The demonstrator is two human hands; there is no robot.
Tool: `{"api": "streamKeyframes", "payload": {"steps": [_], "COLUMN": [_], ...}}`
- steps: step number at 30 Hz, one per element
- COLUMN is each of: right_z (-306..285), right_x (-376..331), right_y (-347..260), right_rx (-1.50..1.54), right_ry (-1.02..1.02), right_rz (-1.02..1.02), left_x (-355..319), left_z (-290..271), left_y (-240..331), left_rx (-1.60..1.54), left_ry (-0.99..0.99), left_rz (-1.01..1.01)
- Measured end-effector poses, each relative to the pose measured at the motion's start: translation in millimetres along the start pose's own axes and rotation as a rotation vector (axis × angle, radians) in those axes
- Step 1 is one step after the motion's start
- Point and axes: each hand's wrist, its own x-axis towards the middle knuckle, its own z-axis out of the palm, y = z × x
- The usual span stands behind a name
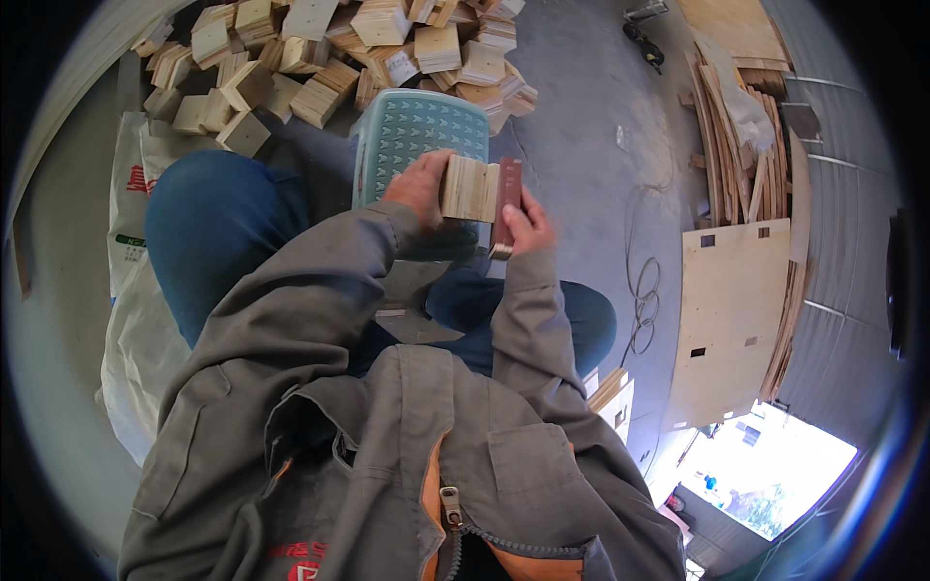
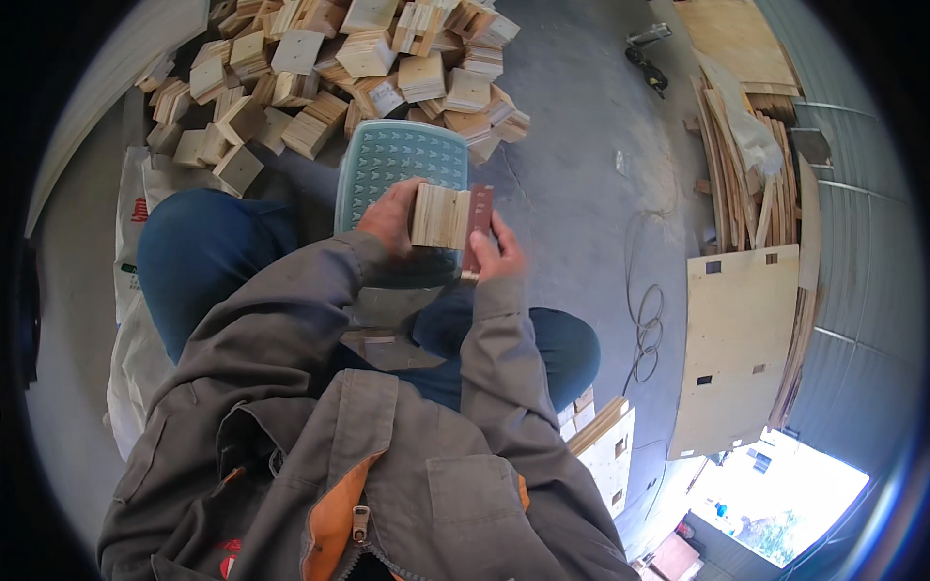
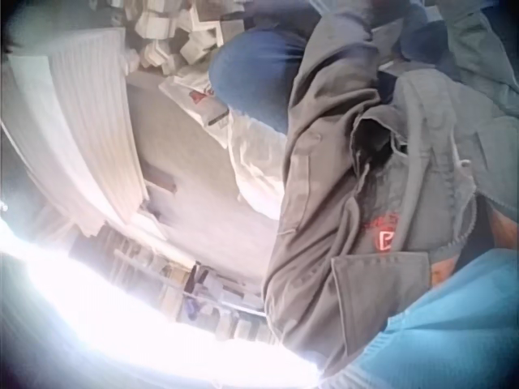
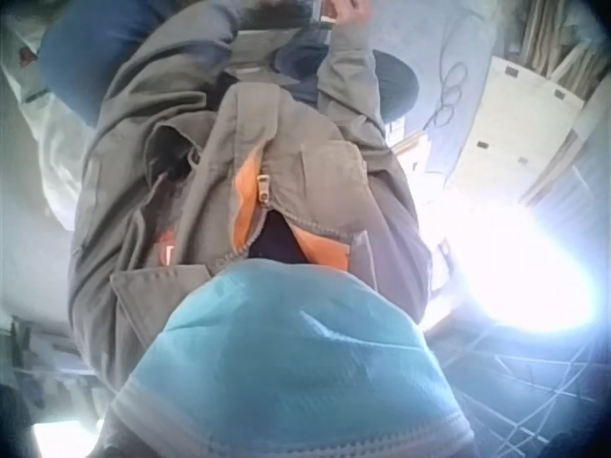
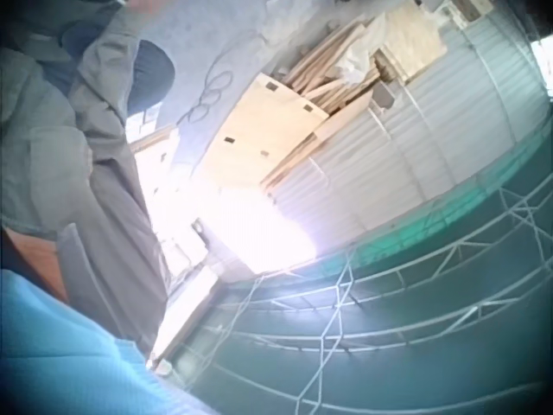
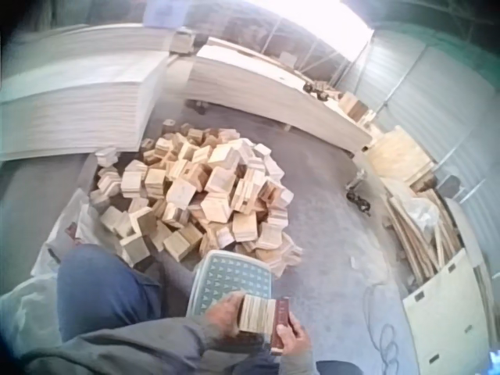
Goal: The person sits on a low stool and sands small rectangular wooden blocks one by one using a sanding block. They hold the block in one hand and rub the sanding block over its surfaces, then place the finished block onto a growing stack on the floor.
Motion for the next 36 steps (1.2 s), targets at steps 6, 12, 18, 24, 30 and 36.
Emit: {"api": "streamKeyframes", "payload": {"steps": [6,12,18,24,30,36], "right_z": [-21.8,-8.1,8.6,40.2,24.1,-0.5], "right_x": [-68.2,-81.6,-35.2,18.9,41.9,-8.5], "right_y": [10.3,-17.4,-23.0,-56.9,-16.1,8.1], "right_rx": [-0.008,-0.098,-0.053,-0.008,-0.247,-0.225], "right_ry": [-0.003,0.064,0.063,-0.033,-0.013,0.008], "right_rz": [0.110,0.121,0.037,-0.062,-0.290,-0.187], "left_x": [2.5,2.8,1.1,-4.1,-0.7,1.3], "left_z": [-5.1,0.9,-1.3,-9.3,-3.5,-5.4], "left_y": [3.4,-1.5,-0.6,9.6,7.8,7.3], "left_rx": [0.068,0.015,-0.006,0.022,0.012,0.004], "left_ry": [-0.037,-0.005,-0.003,-0.007,-0.026,-0.041], "left_rz": [-0.007,-0.030,0.006,-0.016,-0.042,-0.004]}}
